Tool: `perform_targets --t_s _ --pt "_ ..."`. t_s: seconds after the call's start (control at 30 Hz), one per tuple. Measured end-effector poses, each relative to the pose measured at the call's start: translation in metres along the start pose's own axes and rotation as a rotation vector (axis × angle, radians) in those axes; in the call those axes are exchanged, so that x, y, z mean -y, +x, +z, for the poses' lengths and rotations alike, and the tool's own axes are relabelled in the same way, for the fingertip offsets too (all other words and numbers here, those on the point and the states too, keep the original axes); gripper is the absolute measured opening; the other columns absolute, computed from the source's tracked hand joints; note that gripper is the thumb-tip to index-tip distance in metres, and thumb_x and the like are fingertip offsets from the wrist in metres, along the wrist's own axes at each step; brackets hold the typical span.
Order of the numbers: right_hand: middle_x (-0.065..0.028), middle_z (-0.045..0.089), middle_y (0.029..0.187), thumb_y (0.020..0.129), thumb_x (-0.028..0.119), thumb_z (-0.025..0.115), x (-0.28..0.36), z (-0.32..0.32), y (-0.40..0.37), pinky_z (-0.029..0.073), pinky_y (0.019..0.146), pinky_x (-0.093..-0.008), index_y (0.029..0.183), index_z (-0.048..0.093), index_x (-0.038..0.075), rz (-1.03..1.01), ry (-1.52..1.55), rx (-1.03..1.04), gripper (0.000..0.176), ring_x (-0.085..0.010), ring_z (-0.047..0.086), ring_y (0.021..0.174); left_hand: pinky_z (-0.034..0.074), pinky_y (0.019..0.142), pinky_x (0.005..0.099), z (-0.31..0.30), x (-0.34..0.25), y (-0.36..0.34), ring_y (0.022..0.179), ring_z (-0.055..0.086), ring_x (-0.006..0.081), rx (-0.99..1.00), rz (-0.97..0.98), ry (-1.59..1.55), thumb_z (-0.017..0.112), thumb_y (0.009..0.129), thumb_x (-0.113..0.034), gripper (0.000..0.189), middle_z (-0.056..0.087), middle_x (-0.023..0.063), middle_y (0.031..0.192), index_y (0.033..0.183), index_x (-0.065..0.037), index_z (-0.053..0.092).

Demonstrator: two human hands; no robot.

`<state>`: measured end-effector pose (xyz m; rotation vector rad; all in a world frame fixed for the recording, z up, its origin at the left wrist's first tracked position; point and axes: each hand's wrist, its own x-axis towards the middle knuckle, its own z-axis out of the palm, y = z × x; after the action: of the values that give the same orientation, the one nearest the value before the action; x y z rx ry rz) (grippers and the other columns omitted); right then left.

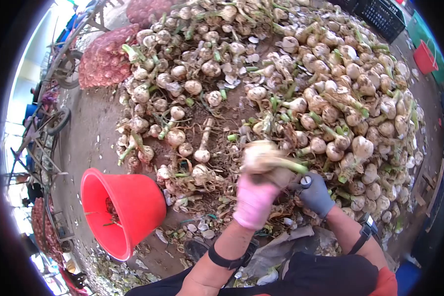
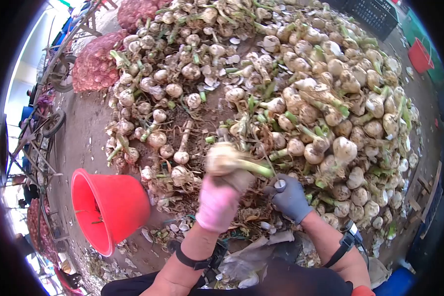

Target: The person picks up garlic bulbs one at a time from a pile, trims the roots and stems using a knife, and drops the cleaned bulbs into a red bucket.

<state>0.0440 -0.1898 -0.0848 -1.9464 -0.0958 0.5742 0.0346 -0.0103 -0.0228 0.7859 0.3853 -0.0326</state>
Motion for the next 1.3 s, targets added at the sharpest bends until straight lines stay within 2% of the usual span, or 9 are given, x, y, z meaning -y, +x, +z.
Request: perform_targets --t_s 0.07,0.3,0.73,0.87,0.93,1.1,1.17,1.2,1.3 --pt "-0.0087 0.066 0.069 0.079 0.011 0.07 0.005 0.005 0.003 0.048 0.059 -0.0308 0.083 0.064 0.002 -0.074 0.126 -0.102 0.012 -0.0119 0.059 0.063 0.044 0.099 0.0363 0.017 -0.012 -0.011 0.111 0.055 0.0199 0.2 -0.028 0.168 0.077 0.075 -0.005 0.048 0.057 0.0085 0.118 0.117 -0.002 0.055" --pt "-0.0053 0.064 0.069 0.076 0.007 0.073 0.009 -0.003 0.003 0.047 0.06 -0.0266 0.079 0.063 0.002 0.032 0.044 0.019 0.011 -0.0098 0.058 0.064 0.046 0.092 0.0383 -0.137 -0.058 0.077 0.107 0.056 0.0321 -0.663 0.232 2.014 0.075 0.071 -0.022 0.053 0.058 0.0157 0.112 0.118 -0.007 0.056" --pt "-0.0076 0.059 0.064 0.079 0.018 0.075 0.05 -0.012 -0.004 0.046 0.058 -0.0313 0.089 0.062 0.003 -0.044 -0.005 0.148 0.022 -0.0129 0.057 0.061 0.049 0.073 0.021 -0.05 -0.031 -0.012 0.08 0.06 0.01 -0.013 -0.302 0.144 0.057 0.088 -0.014 0.052 0.062 0.0075 0.1 0.133 0.006 0.041" --pt "-0.0129 0.064 0.074 0.077 0.023 0.075 0.08 -0.023 -0.015 0.048 0.06 -0.0361 0.093 0.063 0.007 -0.175 -0.157 0.106 0.025 -0.0279 0.062 0.066 0.049 0.074 0.0241 -0.021 -0.035 -0.023 0.08 0.06 0.0137 0.025 -0.206 0.612 0.06 0.085 -0.014 0.046 0.062 0.0067 0.096 0.127 0.003 0.05" --pt "-0.0126 0.065 0.076 0.076 0.023 0.075 0.086 -0.026 -0.018 0.049 0.062 -0.0379 0.093 0.063 0.008 -0.23 -0.237 0.126 0.026 -0.0338 0.063 0.073 0.048 0.075 0.029 -0.015 -0.034 -0.027 0.083 0.059 0.0175 0.185 0.246 1.024 0.066 0.08 -0.012 0.035 0.062 0.0061 0.096 0.113 0.0 0.059" --pt "-0.0136 0.065 0.076 0.074 0.019 0.073 0.076 -0.026 -0.014 0.049 0.061 -0.039 0.092 0.063 0.008 -0.356 -0.296 0.097 0.023 -0.0354 0.063 0.074 0.049 0.077 0.0407 -0.015 -0.031 -0.028 0.085 0.058 0.0361 0.165 0.7 1.424 0.063 0.064 -0.002 0.036 0.059 0.015 0.093 0.1 -0.002 0.061" --pt "-0.0151 0.063 0.074 0.075 0.016 0.07 0.036 -0.028 0.0 0.049 0.061 -0.0387 0.088 0.063 0.006 -0.229 -0.207 0.054 0.018 -0.0338 0.064 0.072 0.047 0.08 0.0351 -0.015 -0.047 -0.03 0.087 0.058 0.0304 0.169 0.562 1.416 0.066 0.07 -0.003 0.031 0.059 0.0125 0.094 0.101 -0.001 0.061" --pt "-0.0159 0.061 0.07 0.077 0.014 0.068 0.034 -0.038 0.007 0.048 0.062 -0.0382 0.084 0.063 0.004 0.239 -0.246 0.143 0.013 -0.0314 0.063 0.066 0.045 0.083 0.0295 -0.016 -0.054 -0.029 0.089 0.057 0.0247 0.17 0.422 1.403 0.069 0.076 -0.004 0.028 0.058 0.01 0.095 0.103 0.0 0.061" --pt "-0.0111 0.063 0.07 0.076 0.011 0.073 0.018 -0.029 -0.017 0.048 0.063 -0.0344 0.082 0.062 0.001 0.059 -0.226 0.065 0.015 -0.0198 0.06 0.064 0.046 0.08 0.0304 -0.021 -0.053 -0.025 0.087 0.057 0.0243 0.126 0.52 1.429 0.074 0.073 -0.006 0.033 0.057 0.0097 0.093 0.102 0.0 0.06"
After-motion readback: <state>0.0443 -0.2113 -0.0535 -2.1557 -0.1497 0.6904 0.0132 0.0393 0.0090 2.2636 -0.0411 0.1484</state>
